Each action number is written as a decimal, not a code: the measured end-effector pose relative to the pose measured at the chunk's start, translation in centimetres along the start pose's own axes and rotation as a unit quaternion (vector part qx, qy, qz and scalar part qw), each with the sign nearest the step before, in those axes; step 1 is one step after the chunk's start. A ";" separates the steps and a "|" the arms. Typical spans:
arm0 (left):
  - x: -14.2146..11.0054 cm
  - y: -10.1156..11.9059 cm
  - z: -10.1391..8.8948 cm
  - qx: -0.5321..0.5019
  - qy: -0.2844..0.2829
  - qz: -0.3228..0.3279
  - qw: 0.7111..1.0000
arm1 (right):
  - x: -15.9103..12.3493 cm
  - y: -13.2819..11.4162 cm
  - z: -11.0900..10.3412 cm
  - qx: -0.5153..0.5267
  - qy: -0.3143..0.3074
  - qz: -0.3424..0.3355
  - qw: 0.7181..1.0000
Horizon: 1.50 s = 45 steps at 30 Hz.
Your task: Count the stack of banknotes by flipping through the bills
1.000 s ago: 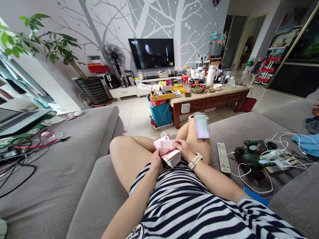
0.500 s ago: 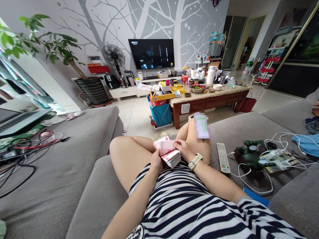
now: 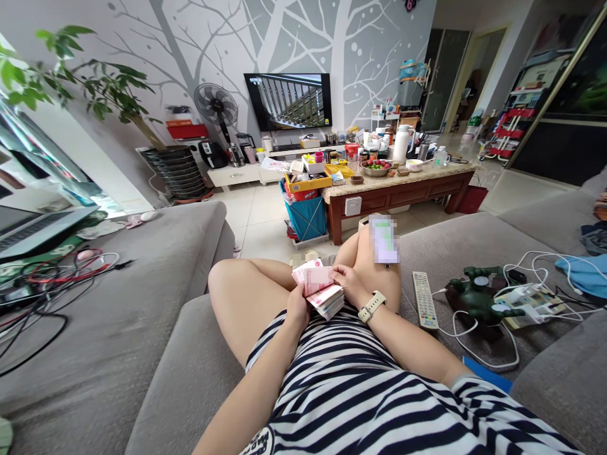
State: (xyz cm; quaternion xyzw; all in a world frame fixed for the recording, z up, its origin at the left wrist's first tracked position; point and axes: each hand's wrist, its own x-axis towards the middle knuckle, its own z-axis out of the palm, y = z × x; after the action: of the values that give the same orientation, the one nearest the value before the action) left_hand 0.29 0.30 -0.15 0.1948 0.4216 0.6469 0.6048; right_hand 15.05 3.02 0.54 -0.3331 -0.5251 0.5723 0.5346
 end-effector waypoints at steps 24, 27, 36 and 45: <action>-0.7 0.2 0.4 -0.013 -0.043 0.003 0.999 | -0.3 -1.4 0.8 0.002 0.004 0.038 0.999; -0.8 0.3 0.4 -0.002 -0.054 0.007 0.999 | -0.1 -1.3 0.6 -0.022 0.021 0.033 0.999; -0.8 0.2 0.0 0.027 -0.040 0.018 0.999 | -0.3 -1.6 0.8 -0.050 0.037 0.037 0.997; -0.4 0.1 0.2 -0.021 0.009 0.013 1.000 | -0.3 -1.3 0.3 -0.062 0.016 0.025 0.998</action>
State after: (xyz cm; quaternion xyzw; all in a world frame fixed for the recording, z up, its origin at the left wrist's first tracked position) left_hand 0.45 0.00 0.08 0.1813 0.4106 0.6653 0.5966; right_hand 15.18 2.49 1.83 -0.3882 -0.5425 0.5464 0.5064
